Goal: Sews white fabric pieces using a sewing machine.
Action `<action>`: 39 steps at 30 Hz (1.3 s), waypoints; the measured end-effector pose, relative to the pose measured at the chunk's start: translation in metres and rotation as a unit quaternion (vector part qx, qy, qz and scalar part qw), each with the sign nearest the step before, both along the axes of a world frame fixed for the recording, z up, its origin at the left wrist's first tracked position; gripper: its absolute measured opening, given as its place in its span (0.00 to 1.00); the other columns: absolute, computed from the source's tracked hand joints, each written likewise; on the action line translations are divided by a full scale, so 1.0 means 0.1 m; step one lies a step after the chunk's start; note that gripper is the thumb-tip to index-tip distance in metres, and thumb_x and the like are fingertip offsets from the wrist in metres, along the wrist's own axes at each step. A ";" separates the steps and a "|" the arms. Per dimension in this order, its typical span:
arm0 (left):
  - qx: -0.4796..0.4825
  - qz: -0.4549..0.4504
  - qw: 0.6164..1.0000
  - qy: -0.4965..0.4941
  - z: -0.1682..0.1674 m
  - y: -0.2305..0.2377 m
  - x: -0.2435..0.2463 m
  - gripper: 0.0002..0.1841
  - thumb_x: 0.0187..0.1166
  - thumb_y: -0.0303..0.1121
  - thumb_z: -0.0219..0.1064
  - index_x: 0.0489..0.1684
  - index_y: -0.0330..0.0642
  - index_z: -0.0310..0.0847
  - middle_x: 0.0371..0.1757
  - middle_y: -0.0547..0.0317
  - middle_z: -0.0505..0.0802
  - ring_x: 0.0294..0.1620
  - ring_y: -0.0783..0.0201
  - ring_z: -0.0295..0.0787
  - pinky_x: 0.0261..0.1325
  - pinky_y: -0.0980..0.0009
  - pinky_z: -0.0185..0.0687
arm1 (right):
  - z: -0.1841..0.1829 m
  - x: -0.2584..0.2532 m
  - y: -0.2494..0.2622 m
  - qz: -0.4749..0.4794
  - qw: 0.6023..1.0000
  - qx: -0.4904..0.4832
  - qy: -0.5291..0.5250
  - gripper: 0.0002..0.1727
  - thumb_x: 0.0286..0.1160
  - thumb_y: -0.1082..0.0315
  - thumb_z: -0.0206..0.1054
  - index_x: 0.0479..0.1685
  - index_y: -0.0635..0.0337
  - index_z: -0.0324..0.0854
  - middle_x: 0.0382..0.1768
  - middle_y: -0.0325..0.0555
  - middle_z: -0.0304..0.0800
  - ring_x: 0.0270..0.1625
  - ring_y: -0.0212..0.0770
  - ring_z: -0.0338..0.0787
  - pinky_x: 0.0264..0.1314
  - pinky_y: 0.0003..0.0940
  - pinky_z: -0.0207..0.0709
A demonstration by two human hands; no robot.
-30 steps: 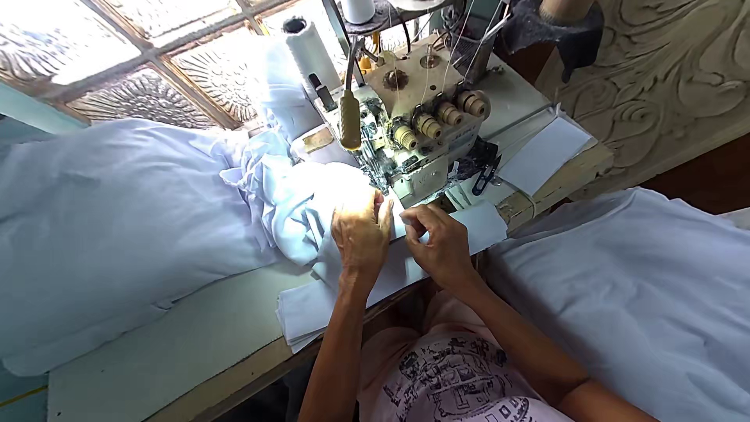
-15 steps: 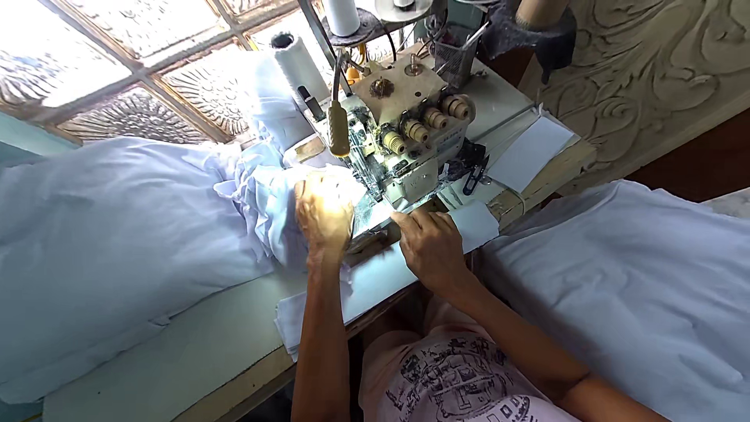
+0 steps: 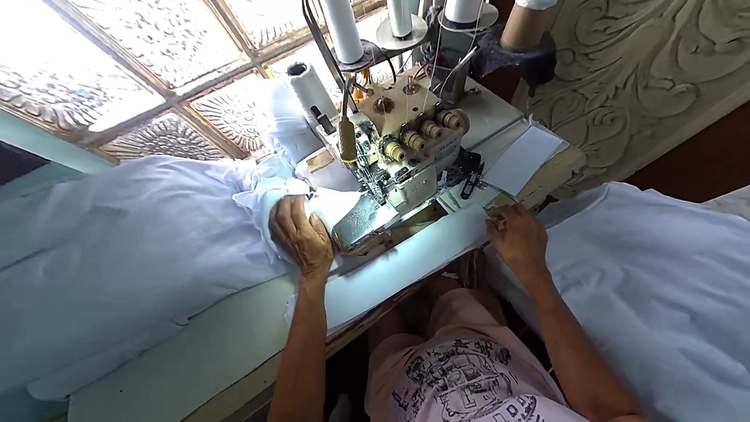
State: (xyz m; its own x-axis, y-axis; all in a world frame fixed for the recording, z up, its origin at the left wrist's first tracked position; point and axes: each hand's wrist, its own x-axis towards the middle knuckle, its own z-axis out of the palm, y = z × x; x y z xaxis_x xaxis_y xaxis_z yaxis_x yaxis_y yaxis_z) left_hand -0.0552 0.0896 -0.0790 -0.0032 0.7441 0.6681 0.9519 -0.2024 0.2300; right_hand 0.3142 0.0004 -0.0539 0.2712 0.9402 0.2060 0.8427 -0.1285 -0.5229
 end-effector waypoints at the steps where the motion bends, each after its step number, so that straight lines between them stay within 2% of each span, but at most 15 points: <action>1: 0.007 0.006 1.000 0.015 -0.01 0.03 -0.04 0.26 0.91 0.38 0.46 0.82 0.34 0.69 0.86 0.33 0.69 0.90 0.33 0.55 0.88 0.38 0.49 | -0.01 0.01 0.01 0.000 1.000 -0.001 0.005 0.14 0.75 0.66 0.74 0.50 0.69 0.89 0.48 0.67 0.89 0.48 0.68 0.89 0.50 0.69 0.77; 3: 0.010 0.006 1.000 0.019 0.01 0.08 -0.08 0.27 0.90 0.38 0.48 0.86 0.35 0.64 0.90 0.34 0.63 0.92 0.34 0.50 0.90 0.39 0.47 | -0.03 0.00 0.03 0.006 1.000 -0.007 0.008 0.19 0.73 0.60 0.78 0.49 0.68 0.89 0.47 0.66 0.90 0.49 0.67 0.90 0.51 0.68 0.77; 6: -0.080 -0.018 0.997 0.008 0.14 0.07 -0.08 0.27 0.93 0.36 0.45 0.88 0.33 0.60 0.88 0.35 0.68 0.90 0.35 0.59 0.87 0.39 0.54 | -0.03 -0.05 0.07 0.005 1.000 -0.030 0.007 0.21 0.73 0.56 0.78 0.50 0.69 0.88 0.48 0.66 0.91 0.53 0.68 0.89 0.58 0.71 0.73; 8: -0.127 -0.052 0.990 -0.017 0.25 0.14 -0.12 0.25 0.91 0.32 0.48 0.84 0.29 0.66 0.83 0.31 0.75 0.86 0.33 0.66 0.86 0.38 0.56 | -0.02 -0.04 0.11 0.002 0.999 -0.043 0.008 0.19 0.76 0.59 0.76 0.49 0.70 0.88 0.48 0.68 0.90 0.53 0.69 0.89 0.57 0.72 0.72; 10: -0.193 -0.095 0.975 -0.060 0.45 0.08 -0.21 0.23 0.87 0.28 0.55 0.79 0.25 0.72 0.80 0.28 0.77 0.85 0.33 0.68 0.87 0.39 0.57 | -0.01 -0.01 0.15 0.003 0.997 -0.067 0.026 0.16 0.78 0.62 0.74 0.50 0.69 0.87 0.48 0.68 0.89 0.53 0.69 0.88 0.57 0.72 0.72; 12: -0.221 -0.111 0.965 -0.088 0.68 -0.18 -0.26 0.20 0.83 0.26 0.63 0.71 0.26 0.79 0.78 0.30 0.79 0.83 0.36 0.72 0.83 0.40 0.64 | 0.01 0.05 0.20 0.014 0.995 -0.084 0.052 0.14 0.79 0.65 0.72 0.50 0.70 0.87 0.49 0.68 0.89 0.53 0.68 0.88 0.56 0.72 0.73; 14: -0.222 -0.120 0.964 -0.083 0.83 -0.54 -0.31 0.17 0.82 0.25 0.65 0.65 0.26 0.83 0.75 0.34 0.83 0.78 0.38 0.78 0.80 0.42 0.70 | 0.03 0.09 0.25 0.024 0.991 -0.110 0.078 0.13 0.80 0.67 0.72 0.52 0.71 0.86 0.51 0.69 0.88 0.54 0.68 0.87 0.58 0.71 0.73; 17: -0.268 -0.124 0.949 -0.108 0.83 -0.97 -0.42 0.11 0.80 0.22 0.67 0.55 0.27 0.86 0.57 0.39 0.92 0.56 0.47 0.91 0.63 0.47 0.84 | 0.03 0.14 0.32 0.035 0.984 -0.143 0.097 0.12 0.80 0.70 0.70 0.51 0.72 0.84 0.50 0.69 0.87 0.54 0.68 0.86 0.58 0.71 0.72; 20: -0.351 -0.111 0.918 -0.148 0.68 -1.19 -0.50 0.04 0.74 0.17 0.71 0.41 0.30 0.89 0.41 0.46 0.93 0.39 0.58 0.89 0.47 0.57 0.87 | 0.01 0.16 0.35 0.041 0.984 -0.143 0.096 0.11 0.79 0.72 0.70 0.50 0.73 0.84 0.49 0.69 0.86 0.53 0.68 0.86 0.57 0.70 0.72; 23: -0.405 -0.087 0.895 -0.162 0.52 -1.25 -0.54 0.03 0.72 0.15 0.72 0.38 0.28 0.89 0.43 0.43 0.91 0.41 0.54 0.89 0.48 0.57 0.87 | 0.02 0.14 0.34 0.040 0.984 -0.138 0.106 0.10 0.79 0.73 0.69 0.49 0.73 0.83 0.50 0.70 0.85 0.53 0.67 0.85 0.58 0.68 0.72; 28: -0.376 -0.054 0.913 -0.148 0.43 -1.25 -0.54 0.05 0.68 0.15 0.75 0.36 0.29 0.89 0.42 0.42 0.90 0.38 0.52 0.88 0.44 0.53 0.85 | -0.05 0.31 0.32 0.009 0.987 -0.077 0.142 0.10 0.79 0.74 0.68 0.51 0.73 0.83 0.51 0.69 0.85 0.54 0.63 0.86 0.59 0.64 0.74; 30: -0.379 -0.029 0.912 -0.153 0.44 -1.24 -0.55 0.09 0.68 0.16 0.77 0.43 0.28 0.88 0.48 0.39 0.89 0.38 0.51 0.88 0.45 0.51 0.85 | -0.02 0.50 0.30 -0.031 0.988 -0.055 0.139 0.12 0.81 0.72 0.66 0.55 0.73 0.82 0.54 0.69 0.85 0.55 0.64 0.85 0.60 0.64 0.74; 34: -0.379 -0.005 0.910 -0.170 0.44 -1.23 -0.56 0.18 0.68 0.16 0.77 0.57 0.32 0.87 0.57 0.38 0.87 0.33 0.53 0.86 0.38 0.55 0.85 | 0.15 0.74 0.21 -0.129 0.986 -0.002 0.106 0.20 0.83 0.68 0.60 0.64 0.77 0.77 0.59 0.75 0.82 0.63 0.67 0.82 0.68 0.63 0.71; 37: -0.382 -0.011 0.907 -0.177 0.45 -1.23 -0.55 0.18 0.69 0.16 0.76 0.58 0.33 0.87 0.61 0.39 0.85 0.31 0.55 0.84 0.35 0.57 0.83 | 0.16 0.77 0.16 -0.151 0.977 0.074 0.131 0.20 0.85 0.69 0.55 0.64 0.78 0.73 0.55 0.70 0.81 0.55 0.55 0.83 0.62 0.49 0.73; 39: -0.375 -0.021 0.908 -0.188 0.43 -1.24 -0.57 0.14 0.69 0.15 0.76 0.51 0.33 0.87 0.63 0.40 0.85 0.32 0.57 0.84 0.35 0.59 0.83 | 0.17 0.73 0.17 -0.135 0.951 0.121 0.249 0.14 0.85 0.70 0.53 0.60 0.73 0.70 0.46 0.52 0.75 0.42 0.36 0.78 0.50 0.32 0.74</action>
State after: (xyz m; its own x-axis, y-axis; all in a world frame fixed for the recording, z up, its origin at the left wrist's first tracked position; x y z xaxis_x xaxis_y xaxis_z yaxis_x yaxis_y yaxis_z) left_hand -0.1122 -0.0344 -0.0356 -0.0873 0.9938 -0.0686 0.7733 0.1110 0.6242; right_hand 0.3873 0.0177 -0.0368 0.6174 0.7632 0.1905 0.4364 -0.1308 -0.8902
